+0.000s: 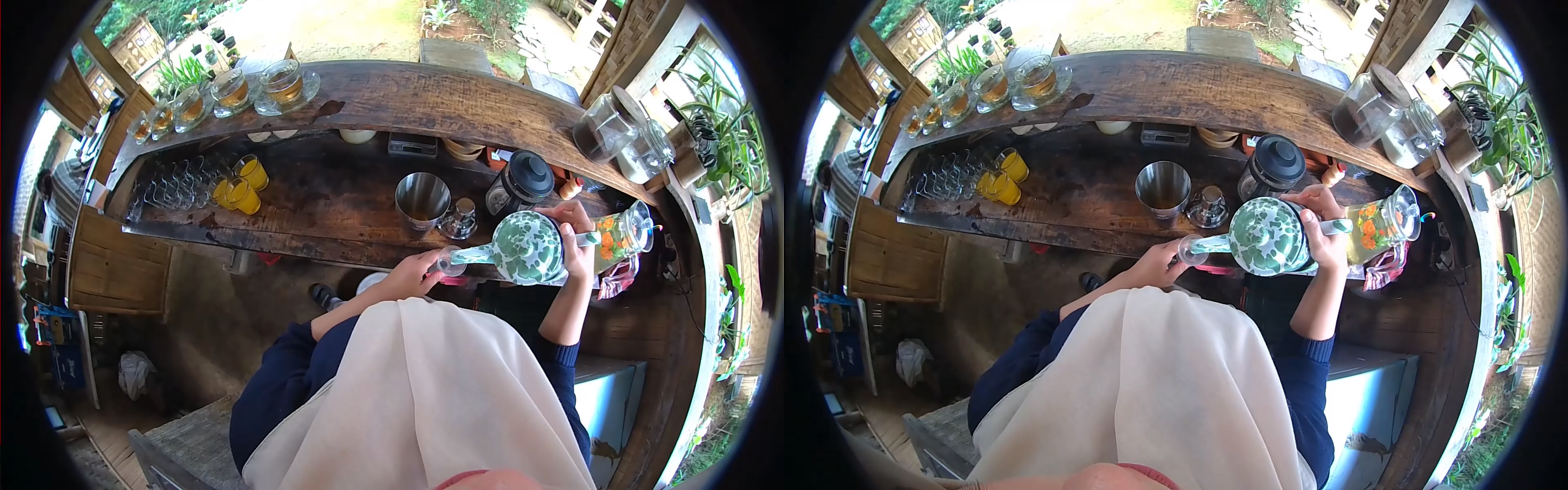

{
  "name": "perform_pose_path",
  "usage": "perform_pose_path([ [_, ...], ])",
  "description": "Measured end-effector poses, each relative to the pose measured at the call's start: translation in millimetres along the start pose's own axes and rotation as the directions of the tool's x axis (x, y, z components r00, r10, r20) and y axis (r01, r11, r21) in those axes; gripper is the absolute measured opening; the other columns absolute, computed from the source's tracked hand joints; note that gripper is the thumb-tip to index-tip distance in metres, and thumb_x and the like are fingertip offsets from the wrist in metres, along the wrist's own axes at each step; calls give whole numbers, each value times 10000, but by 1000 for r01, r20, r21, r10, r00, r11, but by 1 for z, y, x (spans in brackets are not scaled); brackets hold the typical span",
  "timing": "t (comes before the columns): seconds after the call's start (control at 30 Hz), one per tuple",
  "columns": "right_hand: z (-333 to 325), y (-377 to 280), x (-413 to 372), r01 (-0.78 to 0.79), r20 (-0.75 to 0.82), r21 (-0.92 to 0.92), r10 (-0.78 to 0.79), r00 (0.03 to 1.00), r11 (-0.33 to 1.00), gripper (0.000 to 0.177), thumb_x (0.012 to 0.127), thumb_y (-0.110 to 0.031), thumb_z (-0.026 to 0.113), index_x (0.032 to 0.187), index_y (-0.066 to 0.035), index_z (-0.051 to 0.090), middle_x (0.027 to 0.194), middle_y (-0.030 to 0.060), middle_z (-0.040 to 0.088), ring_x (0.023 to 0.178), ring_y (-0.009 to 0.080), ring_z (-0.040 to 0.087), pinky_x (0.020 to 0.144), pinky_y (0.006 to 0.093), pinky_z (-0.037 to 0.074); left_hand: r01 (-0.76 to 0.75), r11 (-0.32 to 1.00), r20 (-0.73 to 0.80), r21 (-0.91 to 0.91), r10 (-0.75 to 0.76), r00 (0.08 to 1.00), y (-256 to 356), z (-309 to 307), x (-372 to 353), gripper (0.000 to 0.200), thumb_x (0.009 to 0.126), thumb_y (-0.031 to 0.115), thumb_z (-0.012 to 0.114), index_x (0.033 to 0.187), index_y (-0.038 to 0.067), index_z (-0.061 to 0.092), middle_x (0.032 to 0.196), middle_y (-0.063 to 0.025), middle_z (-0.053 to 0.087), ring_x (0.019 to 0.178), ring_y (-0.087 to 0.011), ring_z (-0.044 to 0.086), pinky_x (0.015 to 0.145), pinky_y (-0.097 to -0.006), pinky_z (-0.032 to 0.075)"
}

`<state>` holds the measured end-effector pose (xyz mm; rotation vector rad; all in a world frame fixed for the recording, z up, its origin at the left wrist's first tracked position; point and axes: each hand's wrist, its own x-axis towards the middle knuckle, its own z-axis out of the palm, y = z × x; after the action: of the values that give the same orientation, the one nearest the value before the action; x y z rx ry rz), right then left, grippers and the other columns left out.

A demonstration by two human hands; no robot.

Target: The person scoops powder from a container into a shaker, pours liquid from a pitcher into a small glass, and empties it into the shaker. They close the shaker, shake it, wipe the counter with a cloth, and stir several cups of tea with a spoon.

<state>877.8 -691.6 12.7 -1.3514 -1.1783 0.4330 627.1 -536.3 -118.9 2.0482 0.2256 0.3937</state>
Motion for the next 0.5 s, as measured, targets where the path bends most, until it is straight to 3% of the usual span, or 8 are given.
perform_pose_path([
  [0.17, 0, -13, 4, 17, 8, -154, -16, 1000, 988, 374, 865, -329, 603, 970, 13, 491, 919, 201, 674, 877, 216, 645, 799, 318, 488, 33, 999, 25, -42, -32, 999, -5, 1, 1, 414, 845, 142, 585, 1210, -23, 482, 1091, -230, 595, 941, -373, 602, 789, -393, 499],
  [0.27, 1, -18, 5, 17, 4, -160, -17, 1000, 987, 391, 863, -346, 607, 964, 14, 492, 907, 199, 677, 863, 210, 648, 794, 316, 489, -23, 998, -14, -59, 22, 1000, -5, 0, 1, 407, 844, 143, 587, 1197, -30, 482, 1078, -237, 596, 913, -376, 608, 763, -387, 508],
  [0.33, 1, -18, 5, 12, 5, -160, -12, 1000, 987, 411, 860, -365, 610, 960, 16, 493, 911, 202, 676, 861, 214, 649, 795, 318, 488, 69, 993, 45, -95, -65, 997, -3, -1, 1, 429, 846, 73, 568, 1261, 34, 469, 1153, -185, 591, 1056, -350, 575, 890, -390, 458],
  [0.5, 3, -18, 4, 11, -8, -182, -13, 1000, 983, 422, 857, -374, 608, 959, 19, 494, 910, 206, 675, 865, 220, 648, 794, 325, 489, 78, 993, 48, -85, -74, 996, -2, -2, 1, 426, 841, 70, 569, 1255, 30, 474, 1149, -190, 593, 1052, -354, 575, 896, -391, 456],
])
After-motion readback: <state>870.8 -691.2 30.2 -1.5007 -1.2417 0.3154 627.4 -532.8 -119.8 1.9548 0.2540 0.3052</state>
